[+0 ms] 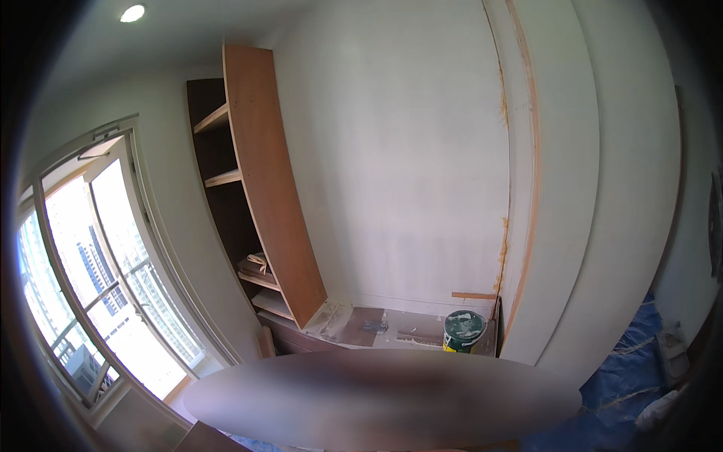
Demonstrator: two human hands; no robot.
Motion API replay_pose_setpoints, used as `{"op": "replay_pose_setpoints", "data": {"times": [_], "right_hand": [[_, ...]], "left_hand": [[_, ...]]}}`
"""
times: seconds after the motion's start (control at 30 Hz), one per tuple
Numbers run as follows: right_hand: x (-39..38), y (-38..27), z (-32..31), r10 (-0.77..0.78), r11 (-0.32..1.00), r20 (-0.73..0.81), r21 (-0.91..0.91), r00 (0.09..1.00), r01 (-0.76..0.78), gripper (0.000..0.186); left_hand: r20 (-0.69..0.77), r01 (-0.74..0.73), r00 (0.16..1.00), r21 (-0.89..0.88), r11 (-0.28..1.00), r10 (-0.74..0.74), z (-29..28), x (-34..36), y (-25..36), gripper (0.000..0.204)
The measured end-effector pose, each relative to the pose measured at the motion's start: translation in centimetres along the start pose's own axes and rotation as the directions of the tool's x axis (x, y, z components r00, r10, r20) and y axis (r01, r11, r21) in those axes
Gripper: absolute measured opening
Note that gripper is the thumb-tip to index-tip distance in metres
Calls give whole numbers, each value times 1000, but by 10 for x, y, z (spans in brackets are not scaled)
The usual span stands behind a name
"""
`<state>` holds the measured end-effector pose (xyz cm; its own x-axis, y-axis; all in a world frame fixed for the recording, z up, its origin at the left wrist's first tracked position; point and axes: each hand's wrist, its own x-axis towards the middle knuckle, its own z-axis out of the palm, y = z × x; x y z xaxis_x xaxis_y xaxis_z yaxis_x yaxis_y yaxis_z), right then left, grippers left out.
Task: The person scoops joint compound from a board and applies it to ceiling seams and wall joints using a putty knife and a larger trowel. The person repeatedly smooths the compound along seams and around ceiling fixtures.
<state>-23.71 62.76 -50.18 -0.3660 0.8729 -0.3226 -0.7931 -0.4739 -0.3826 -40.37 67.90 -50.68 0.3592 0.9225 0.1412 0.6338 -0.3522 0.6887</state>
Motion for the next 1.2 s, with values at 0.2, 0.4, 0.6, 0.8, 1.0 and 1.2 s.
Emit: {"op": "replay_pose_setpoints", "data": {"times": [0.2,0.4,0.6,0.8,1.0,1.2], "right_hand": [[-50,-43,-20,-114,993,32,-18,993,115,45],[-99,-70,-48,-248,967,51,-54,967,250,47],[-100,-77,-89,-220,975,34,7,975,220,42],[-76,-57,-111,-171,983,-104,49,980,177,38],[-57,-57,-101,-183,982,-95,35,978,187,41],[-57,-46,-113,-165,979,-84,104,983,173,40]], "left_hand": [[-1,22,1000,-46,999,-22,11,15,38,36],[-45,97,994,-63,993,-100,13,11,45,36],[-59,137,988,-85,987,-142,9,4,39,37],[-55,172,982,-117,978,-179,6,-3,36,37],[-42,194,979,-132,972,-201,4,-6,32,37],[-32,210,976,-142,967,-217,1,-6,30,37]]}}
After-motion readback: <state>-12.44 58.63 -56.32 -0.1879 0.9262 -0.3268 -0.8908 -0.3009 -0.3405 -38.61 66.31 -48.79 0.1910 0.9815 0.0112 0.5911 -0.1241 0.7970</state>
